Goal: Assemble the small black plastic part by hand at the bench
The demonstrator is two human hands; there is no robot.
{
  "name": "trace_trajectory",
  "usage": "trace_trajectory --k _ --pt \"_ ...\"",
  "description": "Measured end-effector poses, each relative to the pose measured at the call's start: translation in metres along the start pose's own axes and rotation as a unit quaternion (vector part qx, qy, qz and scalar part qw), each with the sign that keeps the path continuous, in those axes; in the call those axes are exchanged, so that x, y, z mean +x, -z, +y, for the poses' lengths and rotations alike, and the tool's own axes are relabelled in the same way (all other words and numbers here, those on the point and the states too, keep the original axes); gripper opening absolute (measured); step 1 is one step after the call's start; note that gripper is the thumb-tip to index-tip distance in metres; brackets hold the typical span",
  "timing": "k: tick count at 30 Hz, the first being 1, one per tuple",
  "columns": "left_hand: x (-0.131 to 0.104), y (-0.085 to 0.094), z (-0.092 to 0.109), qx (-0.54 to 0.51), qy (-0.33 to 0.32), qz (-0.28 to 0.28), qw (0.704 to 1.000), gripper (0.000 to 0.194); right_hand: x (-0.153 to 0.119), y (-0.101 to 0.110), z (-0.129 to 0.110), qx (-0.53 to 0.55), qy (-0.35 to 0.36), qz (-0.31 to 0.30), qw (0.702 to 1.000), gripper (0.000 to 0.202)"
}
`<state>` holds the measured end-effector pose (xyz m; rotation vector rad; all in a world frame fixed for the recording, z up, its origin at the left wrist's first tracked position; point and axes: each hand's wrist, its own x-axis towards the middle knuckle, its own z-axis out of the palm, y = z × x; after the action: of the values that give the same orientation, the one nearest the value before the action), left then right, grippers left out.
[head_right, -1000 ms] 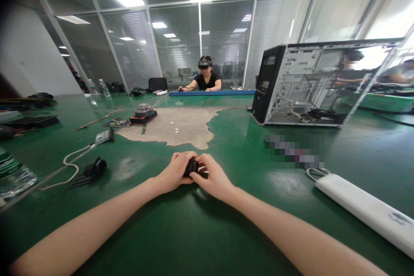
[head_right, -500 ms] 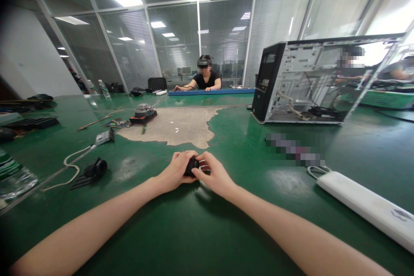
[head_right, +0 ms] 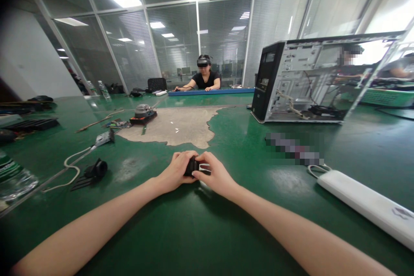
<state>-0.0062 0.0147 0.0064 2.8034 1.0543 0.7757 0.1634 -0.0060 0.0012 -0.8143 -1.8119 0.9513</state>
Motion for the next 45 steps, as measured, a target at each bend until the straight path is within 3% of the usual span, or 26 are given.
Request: trace_trajectory --k 5,11,19,23,29,33,38,45 --pt "0.0003 -0.0008 -0.0003 0.005 -0.001 0.005 1.000 0.054 0.0015 -0.0002 0.0009 0.039 -0.036 0.000 0.999 0.016" --pt "0.0003 -0.0011 0.0001 0.000 -0.003 0.011 1.000 0.052 0.0037 -0.0026 -0.0028 -0.008 -0.062 0.026 0.998 0.021" --pt "-0.0002 -0.0011 -0.0006 -0.003 -0.003 0.006 1.000 0.055 -0.0012 -0.0015 -0.0006 -0.023 0.008 0.008 1.000 0.018" --pt "0.0000 -0.0020 -0.0003 -0.001 -0.002 0.013 1.000 0.053 0.0015 -0.0019 0.0031 -0.028 -0.004 0.026 0.999 0.012" --pt "0.0009 -0.0027 -0.0006 0.000 -0.001 0.014 1.000 0.054 0.0033 -0.0022 0.0000 0.000 -0.068 0.012 0.998 0.020" --pt "0.0008 -0.0018 0.0003 -0.002 -0.001 0.009 1.000 0.053 0.0013 -0.0014 -0.0012 0.014 -0.041 -0.007 0.999 0.017" --pt "0.0008 -0.0015 0.0014 -0.001 -0.002 0.013 1.000 0.052 0.0017 -0.0010 0.0030 -0.010 -0.007 0.026 1.000 0.011" --pt "0.0013 -0.0030 0.0000 -0.003 -0.002 0.012 1.000 0.054 0.0023 -0.0012 0.0000 0.014 -0.063 -0.005 0.998 0.021"
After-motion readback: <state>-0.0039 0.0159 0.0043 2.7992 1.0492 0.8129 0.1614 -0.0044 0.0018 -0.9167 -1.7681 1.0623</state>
